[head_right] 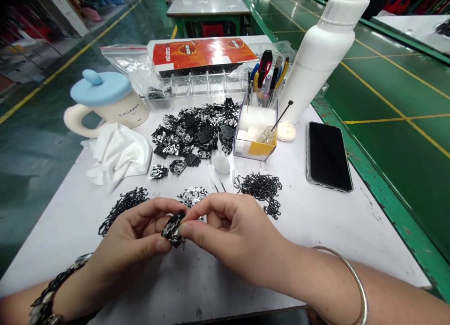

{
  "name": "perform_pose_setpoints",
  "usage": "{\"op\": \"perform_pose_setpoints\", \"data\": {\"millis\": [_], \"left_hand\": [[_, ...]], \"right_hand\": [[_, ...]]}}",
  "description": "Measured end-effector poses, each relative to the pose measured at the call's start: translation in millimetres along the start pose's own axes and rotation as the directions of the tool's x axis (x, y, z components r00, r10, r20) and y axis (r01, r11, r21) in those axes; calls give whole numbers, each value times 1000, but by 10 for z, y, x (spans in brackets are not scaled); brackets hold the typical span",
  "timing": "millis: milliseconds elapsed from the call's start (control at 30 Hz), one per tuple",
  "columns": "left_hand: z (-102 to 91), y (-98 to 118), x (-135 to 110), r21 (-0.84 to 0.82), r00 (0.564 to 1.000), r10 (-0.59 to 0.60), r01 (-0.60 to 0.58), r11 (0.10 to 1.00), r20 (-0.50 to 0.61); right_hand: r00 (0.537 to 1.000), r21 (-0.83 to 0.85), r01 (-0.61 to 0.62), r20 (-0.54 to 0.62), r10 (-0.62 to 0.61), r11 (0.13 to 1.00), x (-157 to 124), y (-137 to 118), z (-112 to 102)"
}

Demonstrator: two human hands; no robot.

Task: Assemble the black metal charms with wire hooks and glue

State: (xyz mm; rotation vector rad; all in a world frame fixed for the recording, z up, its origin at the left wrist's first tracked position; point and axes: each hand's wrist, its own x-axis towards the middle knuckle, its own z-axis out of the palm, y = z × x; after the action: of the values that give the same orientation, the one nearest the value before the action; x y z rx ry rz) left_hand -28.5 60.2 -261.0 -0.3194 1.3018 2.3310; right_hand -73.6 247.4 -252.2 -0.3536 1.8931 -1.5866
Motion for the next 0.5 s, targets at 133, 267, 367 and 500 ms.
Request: {"op": "perform_pose_setpoints", "data": {"millis": [133,267,367,500], "left_hand": [[-22,-20,17,-7,1000,4,-4,1000,3],[-22,-28,24,0,1000,7,-7,1000,4],[-8,-26,26,17,1000,7,-6,1000,-19],[6,-18,26,45,998,6,-3,999,-59]], "right_hand": [[999,-26,14,-50,-15,1000,2,-24,23],[957,-273,196,-157,-244,942,-14,-69,33],[911,-388,286,-175,-374,876,-18,-88,27],[928,-374,278,-134,-348,885,-22,-84,0]]}}
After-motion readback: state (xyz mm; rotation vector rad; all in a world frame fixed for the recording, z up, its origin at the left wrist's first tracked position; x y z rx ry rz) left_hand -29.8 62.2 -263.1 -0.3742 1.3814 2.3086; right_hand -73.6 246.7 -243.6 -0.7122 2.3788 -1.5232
